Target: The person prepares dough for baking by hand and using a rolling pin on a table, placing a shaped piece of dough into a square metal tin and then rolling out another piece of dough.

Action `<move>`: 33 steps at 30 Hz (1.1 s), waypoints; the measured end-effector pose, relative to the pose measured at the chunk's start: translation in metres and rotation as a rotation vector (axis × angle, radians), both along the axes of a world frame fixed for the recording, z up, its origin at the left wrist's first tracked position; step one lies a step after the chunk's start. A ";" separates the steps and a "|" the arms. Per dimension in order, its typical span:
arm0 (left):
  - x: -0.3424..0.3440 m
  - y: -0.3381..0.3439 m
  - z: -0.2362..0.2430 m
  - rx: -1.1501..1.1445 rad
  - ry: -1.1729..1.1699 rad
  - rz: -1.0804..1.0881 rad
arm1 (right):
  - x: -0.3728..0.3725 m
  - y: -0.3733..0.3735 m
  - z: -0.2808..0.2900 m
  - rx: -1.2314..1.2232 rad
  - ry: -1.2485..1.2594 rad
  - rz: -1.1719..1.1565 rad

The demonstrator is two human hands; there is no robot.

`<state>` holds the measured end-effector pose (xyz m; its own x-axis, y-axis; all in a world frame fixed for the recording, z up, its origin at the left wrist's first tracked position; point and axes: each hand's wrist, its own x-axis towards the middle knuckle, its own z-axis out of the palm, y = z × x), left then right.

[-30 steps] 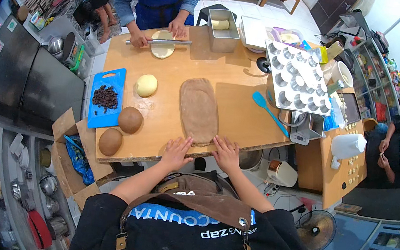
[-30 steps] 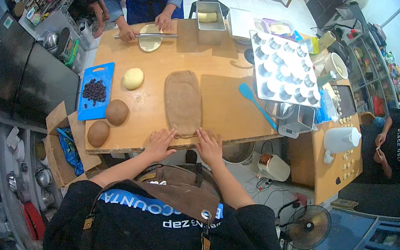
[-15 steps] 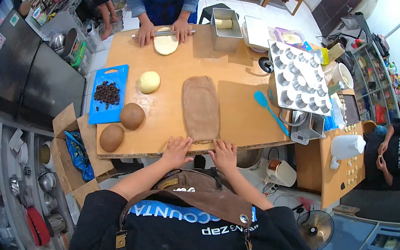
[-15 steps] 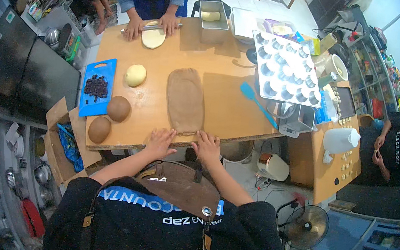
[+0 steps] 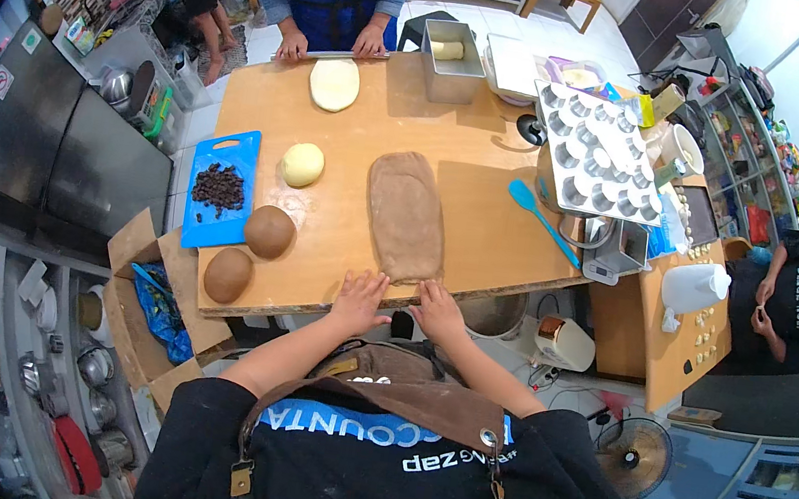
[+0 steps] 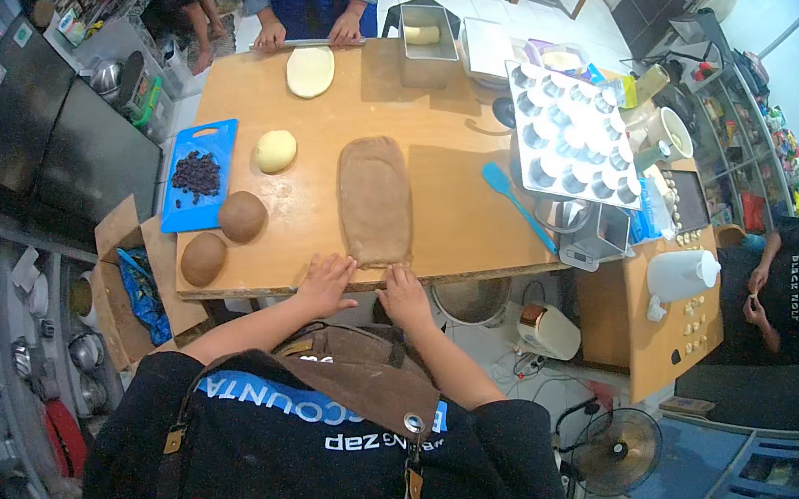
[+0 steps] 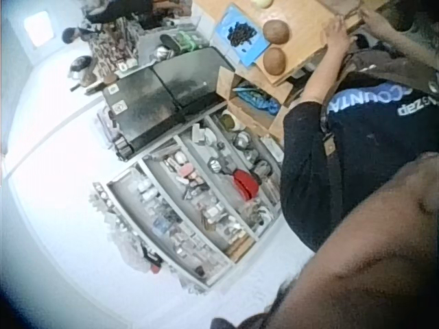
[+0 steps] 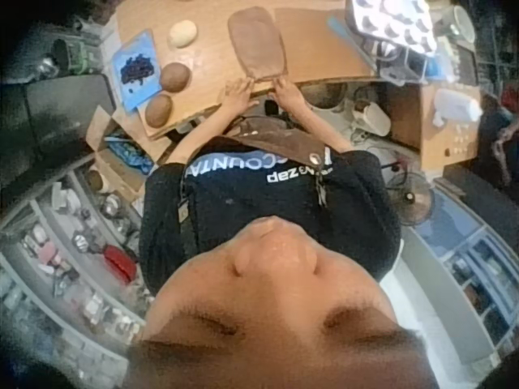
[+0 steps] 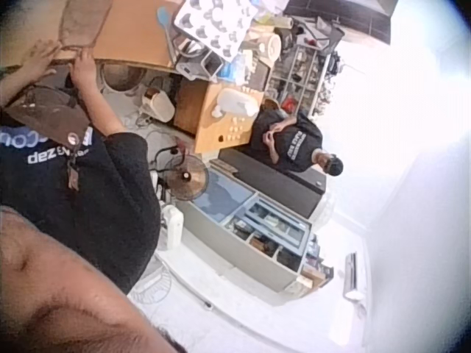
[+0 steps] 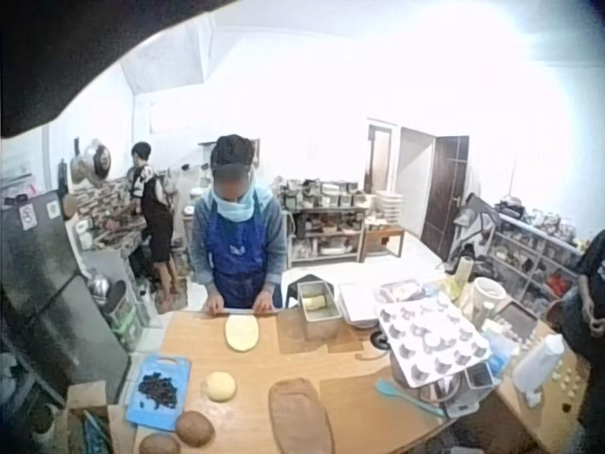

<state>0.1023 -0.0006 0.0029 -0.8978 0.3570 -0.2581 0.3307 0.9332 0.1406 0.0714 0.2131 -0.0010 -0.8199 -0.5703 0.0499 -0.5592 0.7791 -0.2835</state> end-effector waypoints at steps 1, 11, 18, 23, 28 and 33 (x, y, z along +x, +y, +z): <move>0.000 -0.001 -0.001 0.007 0.033 0.001 | 0.000 -0.002 0.003 -0.003 -0.098 -0.012; -0.007 0.016 0.005 -0.063 0.005 -0.065 | 0.005 -0.018 -0.001 -0.011 0.100 0.031; -0.006 0.016 0.008 -0.053 -0.047 -0.049 | 0.005 -0.032 0.004 -0.003 0.074 0.089; -0.002 0.014 0.015 -0.118 -0.051 -0.083 | 0.010 -0.032 -0.001 0.031 0.005 0.083; 0.001 0.017 0.014 -0.140 -0.068 -0.073 | 0.009 -0.040 -0.008 0.062 0.086 0.124; 0.003 0.012 0.012 -0.122 -0.100 -0.058 | 0.016 -0.038 -0.008 0.045 0.103 0.106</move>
<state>0.1057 0.0115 0.0149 -0.8445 0.3678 -0.3893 0.3741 0.9253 0.0626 0.0872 0.1753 -0.0093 -0.7467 -0.6572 0.1026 -0.6634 0.7247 -0.1863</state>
